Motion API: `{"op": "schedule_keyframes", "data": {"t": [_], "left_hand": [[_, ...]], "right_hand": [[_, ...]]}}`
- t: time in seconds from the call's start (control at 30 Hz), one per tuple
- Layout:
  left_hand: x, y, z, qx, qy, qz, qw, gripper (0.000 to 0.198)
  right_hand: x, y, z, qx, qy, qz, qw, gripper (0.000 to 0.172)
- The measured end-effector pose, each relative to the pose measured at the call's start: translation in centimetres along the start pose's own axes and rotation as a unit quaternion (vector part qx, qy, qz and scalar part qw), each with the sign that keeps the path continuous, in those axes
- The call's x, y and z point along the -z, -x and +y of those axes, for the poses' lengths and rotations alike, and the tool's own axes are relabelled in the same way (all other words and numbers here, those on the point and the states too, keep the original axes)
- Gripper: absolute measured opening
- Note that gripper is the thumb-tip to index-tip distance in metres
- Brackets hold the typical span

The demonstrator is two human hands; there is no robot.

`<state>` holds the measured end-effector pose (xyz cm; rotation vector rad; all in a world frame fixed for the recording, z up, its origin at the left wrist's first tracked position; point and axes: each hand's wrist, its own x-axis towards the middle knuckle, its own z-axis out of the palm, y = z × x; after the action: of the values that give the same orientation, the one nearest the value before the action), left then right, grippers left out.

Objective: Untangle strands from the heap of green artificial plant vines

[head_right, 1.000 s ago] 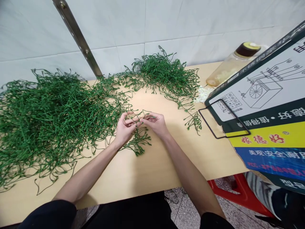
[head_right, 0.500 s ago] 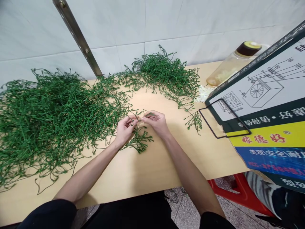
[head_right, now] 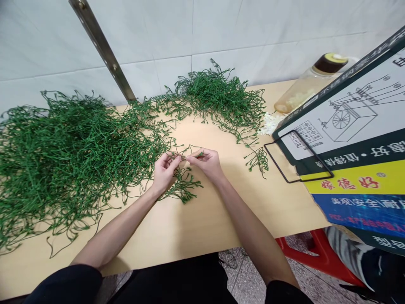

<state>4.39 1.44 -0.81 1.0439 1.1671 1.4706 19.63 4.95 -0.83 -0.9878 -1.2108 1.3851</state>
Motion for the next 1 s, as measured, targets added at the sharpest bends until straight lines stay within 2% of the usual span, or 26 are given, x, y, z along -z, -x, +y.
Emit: {"op": "schedule_keyframes", "data": {"t": [0.23, 0.43, 0.73, 1.0], "left_hand": [[-0.23, -0.07, -0.03, -0.023, 0.004, -0.006, 1.000, 0.029], [-0.02, 0.06, 0.19, 0.008, 0.004, -0.016, 1.000, 0.032], [-0.24, 0.07, 0.19, -0.008, 0.002, 0.004, 1.000, 0.034], [0.09, 0.03, -0.34, 0.019, -0.008, -0.026, 0.999, 0.040]], "right_hand": [[-0.37, 0.19, -0.36, -0.012, 0.002, -0.015, 1.000, 0.037], [-0.34, 0.25, -0.09, -0.009, 0.008, -0.009, 1.000, 0.038], [-0.48, 0.30, -0.09, -0.012, 0.027, -0.018, 0.999, 0.037], [-0.43, 0.20, -0.12, 0.008, 0.043, 0.004, 0.999, 0.040]]}}
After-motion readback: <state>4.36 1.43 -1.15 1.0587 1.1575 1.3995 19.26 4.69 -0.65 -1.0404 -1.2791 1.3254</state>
